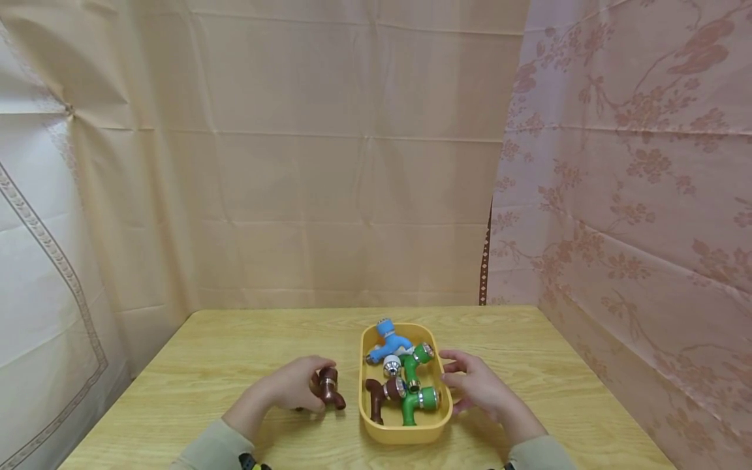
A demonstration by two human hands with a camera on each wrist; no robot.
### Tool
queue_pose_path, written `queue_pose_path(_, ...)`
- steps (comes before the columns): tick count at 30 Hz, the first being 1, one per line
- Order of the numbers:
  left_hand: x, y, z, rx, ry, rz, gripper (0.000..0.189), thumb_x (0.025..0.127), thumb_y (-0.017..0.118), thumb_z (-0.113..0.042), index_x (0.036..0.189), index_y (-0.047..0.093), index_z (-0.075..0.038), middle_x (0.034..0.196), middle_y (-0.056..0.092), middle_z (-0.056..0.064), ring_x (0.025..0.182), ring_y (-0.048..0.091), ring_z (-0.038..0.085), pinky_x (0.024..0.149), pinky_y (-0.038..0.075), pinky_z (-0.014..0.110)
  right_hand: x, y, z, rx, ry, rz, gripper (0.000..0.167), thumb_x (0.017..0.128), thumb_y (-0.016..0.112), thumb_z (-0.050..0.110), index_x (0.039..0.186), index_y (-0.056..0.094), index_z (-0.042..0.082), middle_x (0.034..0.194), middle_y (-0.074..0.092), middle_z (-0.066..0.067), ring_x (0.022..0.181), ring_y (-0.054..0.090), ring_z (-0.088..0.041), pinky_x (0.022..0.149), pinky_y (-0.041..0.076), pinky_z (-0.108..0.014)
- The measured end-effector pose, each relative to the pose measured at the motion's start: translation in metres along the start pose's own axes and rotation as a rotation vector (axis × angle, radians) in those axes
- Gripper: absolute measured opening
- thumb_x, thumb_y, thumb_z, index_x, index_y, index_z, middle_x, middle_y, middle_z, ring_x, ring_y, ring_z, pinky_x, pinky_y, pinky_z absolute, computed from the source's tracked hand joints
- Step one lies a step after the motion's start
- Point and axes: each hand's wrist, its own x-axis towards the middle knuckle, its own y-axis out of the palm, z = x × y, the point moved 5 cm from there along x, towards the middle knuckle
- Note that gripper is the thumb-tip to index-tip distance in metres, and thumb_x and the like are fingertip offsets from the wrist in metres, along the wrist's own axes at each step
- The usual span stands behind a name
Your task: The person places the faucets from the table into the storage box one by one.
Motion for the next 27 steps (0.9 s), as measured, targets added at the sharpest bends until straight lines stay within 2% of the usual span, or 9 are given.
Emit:
queue_pose_path(4, 0.0, -0.005, 0.0, -0.038, 0.002, -0.019, 0.082, 0.07, 0.085, -0.008, 0.144, 0.052, 0.002, 0.13, 0.062, 0.01, 0.1, 0.063, 0.018, 0.086, 0.053, 0.035, 0.0, 0.0, 0.0, 0.0, 0.001, 0.0, 0.062, 0.101, 0.061, 0.01, 0.153, 0.032, -0.005, 0.131, 0.045, -0.029, 0.093, 0.067, -0.03, 0.063, 0.06, -0.044)
queue_pose_path(7, -0.001, -0.008, 0.001, -0.067, -0.009, -0.041, 0.082, 0.072, 0.084, -0.006, 0.146, 0.05, 0.001, 0.125, 0.062, 0.007, 0.081, 0.06, 0.013, 0.074, 0.052, 0.032, 0.0, 0.0, 0.001, 0.001, 0.001, -0.001, 0.063, 0.1, 0.062, 0.01, 0.153, 0.032, -0.005, 0.131, 0.045, -0.029, 0.093, 0.066, -0.03, 0.062, 0.06, -0.044)
queue_pose_path(9, -0.001, -0.011, 0.001, -0.078, -0.012, -0.056, 0.082, 0.074, 0.084, -0.006, 0.147, 0.048, 0.001, 0.124, 0.061, 0.008, 0.074, 0.059, 0.011, 0.069, 0.051, 0.03, -0.001, 0.001, 0.001, 0.001, -0.003, 0.001, 0.063, 0.1, 0.062, 0.01, 0.153, 0.032, -0.005, 0.131, 0.045, -0.029, 0.093, 0.066, -0.03, 0.063, 0.06, -0.044)
queue_pose_path(16, -0.003, -0.02, -0.003, -0.057, 0.023, -0.131, 0.08, 0.078, 0.082, -0.009, 0.149, 0.047, 0.0, 0.133, 0.057, 0.014, 0.069, 0.058, 0.009, 0.066, 0.051, 0.028, -0.002, 0.002, 0.002, -0.003, -0.004, -0.001, 0.062, 0.1, 0.061, 0.009, 0.153, 0.032, -0.006, 0.131, 0.045, -0.029, 0.093, 0.066, -0.031, 0.064, 0.06, -0.045)
queue_pose_path(27, -0.007, -0.036, -0.009, -0.027, 0.066, -0.238, 0.079, 0.079, 0.081, -0.007, 0.149, 0.046, 0.0, 0.128, 0.059, 0.011, 0.07, 0.057, 0.008, 0.063, 0.052, 0.027, -0.004, 0.002, 0.003, -0.007, -0.006, 0.012, 0.062, 0.101, 0.06, 0.01, 0.153, 0.03, -0.007, 0.131, 0.045, -0.03, 0.093, 0.066, -0.031, 0.063, 0.06, -0.046)
